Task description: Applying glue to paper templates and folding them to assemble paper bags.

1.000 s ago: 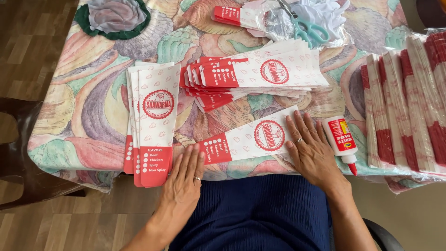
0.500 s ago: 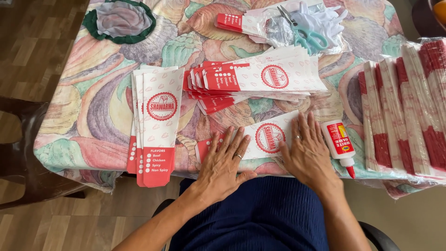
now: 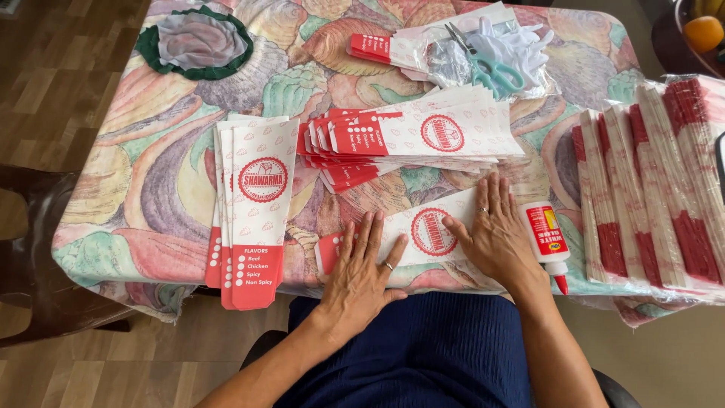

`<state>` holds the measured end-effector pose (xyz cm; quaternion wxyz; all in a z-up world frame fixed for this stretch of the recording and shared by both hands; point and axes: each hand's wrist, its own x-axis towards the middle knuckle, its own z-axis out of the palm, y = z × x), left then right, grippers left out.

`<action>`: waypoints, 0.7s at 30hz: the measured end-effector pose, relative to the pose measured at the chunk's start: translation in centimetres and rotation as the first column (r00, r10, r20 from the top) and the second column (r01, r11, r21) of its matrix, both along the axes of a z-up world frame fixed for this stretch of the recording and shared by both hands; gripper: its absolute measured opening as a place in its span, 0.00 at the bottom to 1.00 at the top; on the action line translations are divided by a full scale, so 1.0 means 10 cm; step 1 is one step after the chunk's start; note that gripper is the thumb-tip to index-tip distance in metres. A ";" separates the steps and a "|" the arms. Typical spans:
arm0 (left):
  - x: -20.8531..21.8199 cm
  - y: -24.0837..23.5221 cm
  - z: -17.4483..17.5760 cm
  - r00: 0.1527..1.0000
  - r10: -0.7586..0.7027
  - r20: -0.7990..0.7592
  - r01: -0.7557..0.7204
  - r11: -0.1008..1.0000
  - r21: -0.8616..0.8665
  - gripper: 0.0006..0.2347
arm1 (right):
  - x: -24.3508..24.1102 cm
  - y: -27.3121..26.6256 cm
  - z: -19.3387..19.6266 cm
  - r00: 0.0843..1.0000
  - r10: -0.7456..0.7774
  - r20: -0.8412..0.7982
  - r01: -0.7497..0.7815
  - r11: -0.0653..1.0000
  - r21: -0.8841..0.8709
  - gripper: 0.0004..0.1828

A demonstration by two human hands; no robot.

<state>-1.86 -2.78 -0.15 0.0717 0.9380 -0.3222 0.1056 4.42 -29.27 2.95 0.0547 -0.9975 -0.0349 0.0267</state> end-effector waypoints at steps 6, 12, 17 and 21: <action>-0.24 -0.04 0.34 0.965 0.068 0.254 -0.083 0.995 0.049 0.15 | 0.37 0.27 0.38 0.796 0.210 0.567 -0.264 0.964 0.013 0.20; -0.10 0.53 0.73 0.947 0.013 -0.321 -0.102 0.959 -0.264 0.11 | 0.91 0.29 0.25 0.902 0.301 0.310 -0.342 0.935 0.089 0.31; 0.28 1.31 1.08 0.609 0.284 -0.740 -0.782 0.373 -0.500 0.18 | 0.50 0.32 0.27 0.674 0.368 0.640 -0.462 0.887 -0.024 0.11; 0.39 1.53 0.94 0.603 0.590 -0.538 -0.790 0.347 -0.506 0.18 | -0.26 0.47 0.29 0.562 0.356 0.746 -0.503 0.863 -0.032 0.11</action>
